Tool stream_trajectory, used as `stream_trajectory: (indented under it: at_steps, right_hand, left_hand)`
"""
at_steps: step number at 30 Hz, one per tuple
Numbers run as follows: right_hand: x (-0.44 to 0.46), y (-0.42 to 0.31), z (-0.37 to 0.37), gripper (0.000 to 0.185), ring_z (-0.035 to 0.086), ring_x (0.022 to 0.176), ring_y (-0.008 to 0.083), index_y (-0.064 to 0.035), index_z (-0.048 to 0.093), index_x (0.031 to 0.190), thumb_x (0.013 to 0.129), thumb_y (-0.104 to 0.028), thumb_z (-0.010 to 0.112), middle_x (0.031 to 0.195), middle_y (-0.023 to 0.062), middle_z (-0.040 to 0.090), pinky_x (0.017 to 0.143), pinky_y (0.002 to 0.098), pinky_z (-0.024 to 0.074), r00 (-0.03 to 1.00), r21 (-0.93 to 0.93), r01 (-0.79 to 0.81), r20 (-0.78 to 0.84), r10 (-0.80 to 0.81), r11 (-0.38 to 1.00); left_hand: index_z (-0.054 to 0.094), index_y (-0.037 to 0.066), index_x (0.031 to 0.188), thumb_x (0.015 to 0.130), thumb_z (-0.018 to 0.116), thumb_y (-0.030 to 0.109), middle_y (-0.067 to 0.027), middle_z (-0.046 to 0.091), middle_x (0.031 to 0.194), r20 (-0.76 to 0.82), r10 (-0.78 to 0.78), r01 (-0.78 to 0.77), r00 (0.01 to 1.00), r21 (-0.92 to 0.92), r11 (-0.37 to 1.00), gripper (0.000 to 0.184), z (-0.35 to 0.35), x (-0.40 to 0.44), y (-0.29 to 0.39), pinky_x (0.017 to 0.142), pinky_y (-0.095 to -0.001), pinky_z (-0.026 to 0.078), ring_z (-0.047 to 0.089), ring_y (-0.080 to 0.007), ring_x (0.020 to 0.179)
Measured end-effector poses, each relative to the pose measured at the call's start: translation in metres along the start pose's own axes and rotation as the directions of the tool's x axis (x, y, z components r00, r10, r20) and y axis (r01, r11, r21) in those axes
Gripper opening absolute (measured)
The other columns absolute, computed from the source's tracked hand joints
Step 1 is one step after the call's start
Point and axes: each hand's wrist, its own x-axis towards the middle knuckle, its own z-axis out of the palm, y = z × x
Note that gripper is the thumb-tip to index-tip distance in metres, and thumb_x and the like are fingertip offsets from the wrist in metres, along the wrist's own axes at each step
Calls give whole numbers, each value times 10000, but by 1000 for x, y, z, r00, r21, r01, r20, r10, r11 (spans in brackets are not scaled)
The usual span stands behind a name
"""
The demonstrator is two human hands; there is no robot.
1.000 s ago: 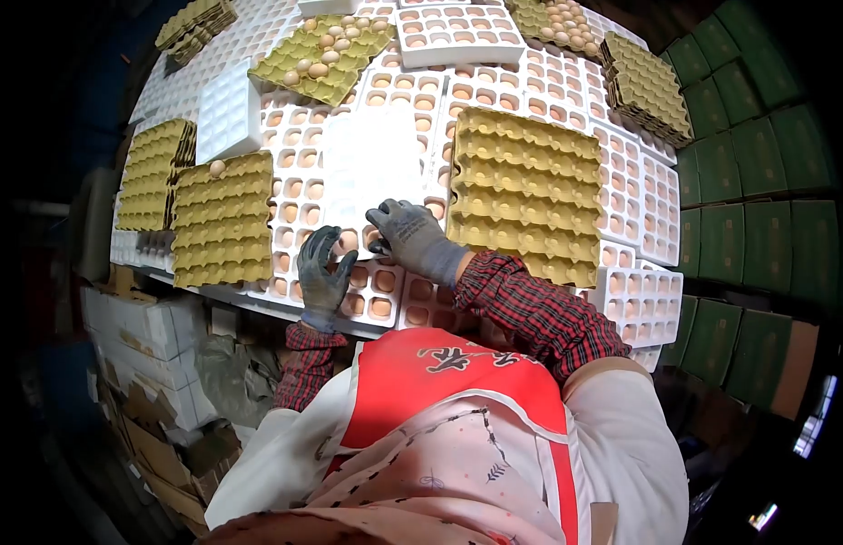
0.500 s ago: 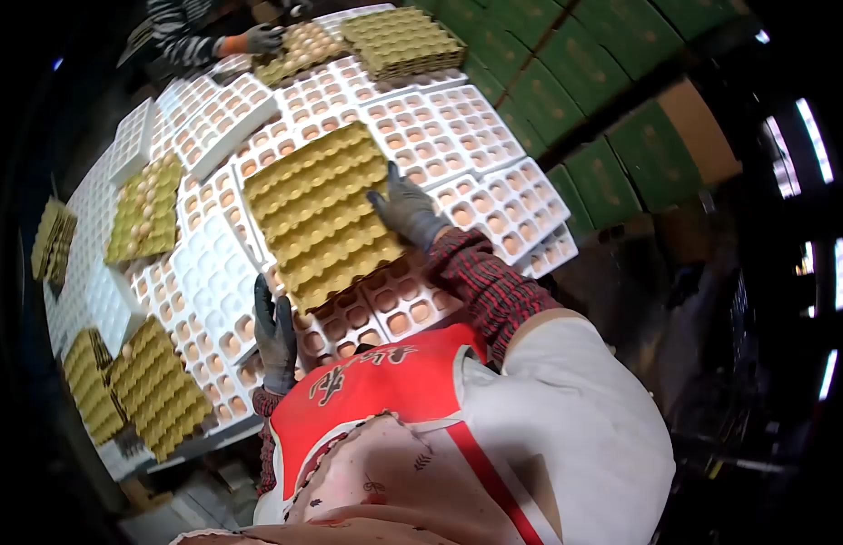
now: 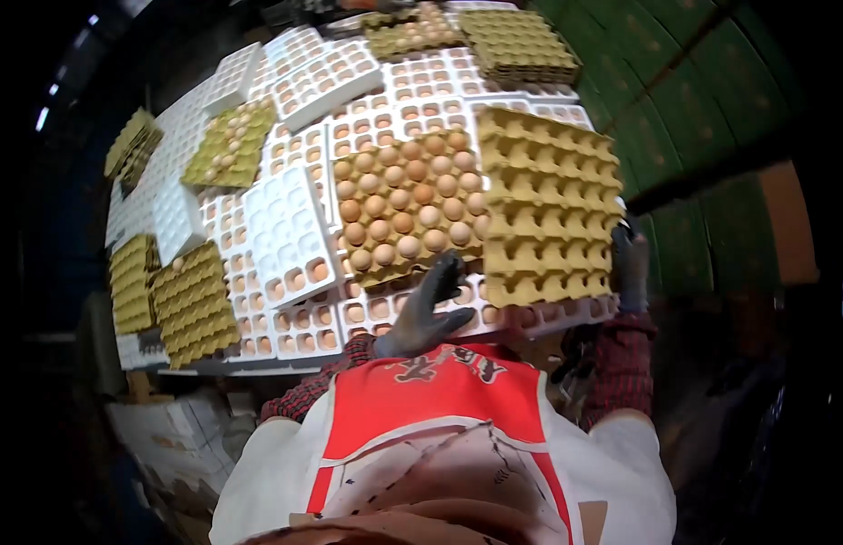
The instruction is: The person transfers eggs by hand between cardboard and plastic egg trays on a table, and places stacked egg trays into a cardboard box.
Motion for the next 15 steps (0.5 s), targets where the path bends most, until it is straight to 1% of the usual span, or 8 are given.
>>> stream_trajectory:
  at_steps: [2, 3, 4, 6, 7, 9, 12, 15]
  right_hand:
    - [-23, -55, 15, 298, 647, 813, 133, 8, 672, 1189, 976, -189, 604, 922, 39, 713, 683, 319, 524, 994, 230, -75, 97, 54, 970]
    - [-36, -93, 33, 378, 655, 912, 131, 9, 609, 1314, 988, -181, 596, 1076, 67, 707, 754, 303, 534, 978, 355, 44, 176, -113, 934]
    - [-28, -80, 45, 432, 644, 1015, 148, 8, 545, 1396, 1005, -172, 583, 1223, 101, 674, 832, 300, 524, 965, 294, -24, 256, -55, 956]
    - [-50, -105, 104, 447, 601, 1105, 177, 10, 522, 1426, 1023, -173, 585, 1262, 117, 652, 959, 320, 476, 983, 380, 104, 103, -154, 919]
    - [-62, -130, 128, 468, 587, 1144, 187, 14, 500, 1447, 1025, -167, 587, 1307, 125, 628, 991, 329, 459, 967, 378, 148, 138, -214, 914]
    - [-85, -174, 169, 517, 568, 1203, 212, 16, 454, 1487, 1029, -176, 597, 1376, 149, 591, 1027, 341, 441, 931, 411, 219, 183, -315, 885]
    - [-114, -215, 211, 557, 512, 1340, 249, 9, 404, 1526, 1039, -194, 582, 1508, 158, 501, 1115, 349, 393, 864, 518, 169, 332, -379, 839]
    - [-125, -269, 222, 538, 485, 1367, 244, 21, 412, 1518, 1036, -171, 555, 1522, 159, 484, 1127, 348, 383, 779, 391, 219, 481, -401, 894]
  left_hand:
    - [145, 39, 1620, 875, 820, 215, -162, 475, 1491, 3, -88, 86, 996, -244, 966, 1021, 2, -2, 11, 1083, -385, 442, 539, -227, 1270]
    - [154, 38, 1615, 878, 817, 240, -184, 487, 1480, -57, -44, 33, 997, -189, 981, 1011, -1, -4, 13, 1083, -387, 441, 547, -250, 1274]
    - [163, 38, 1610, 881, 813, 266, -206, 499, 1469, -76, 13, -23, 997, -135, 991, 1003, -8, -2, 18, 1084, -389, 439, 556, -272, 1278]
    - [196, 18, 1587, 882, 806, 315, -256, 502, 1447, -310, 108, 17, 945, 374, 927, 978, -23, -9, 48, 1078, -392, 441, 543, -311, 1300]
    - [233, 6, 1567, 884, 798, 339, -290, 512, 1415, -429, 104, 30, 897, 296, 955, 948, -35, -14, 38, 1066, -389, 446, 541, -329, 1295]
    - [286, -10, 1551, 907, 773, 282, -214, 539, 1411, -593, 121, 31, 796, 240, 970, 859, -68, -40, 48, 1046, -379, 464, 558, -280, 1272]
    - [365, -19, 1519, 897, 754, 276, -182, 605, 1320, -697, 207, -83, 687, 207, 975, 791, -145, -94, 26, 993, -359, 490, 591, -238, 1189]
    - [308, -7, 1559, 942, 689, 184, -116, 600, 1307, -816, 114, -70, 566, 91, 993, 750, -224, -165, 59, 825, -317, 560, 654, -201, 1017]
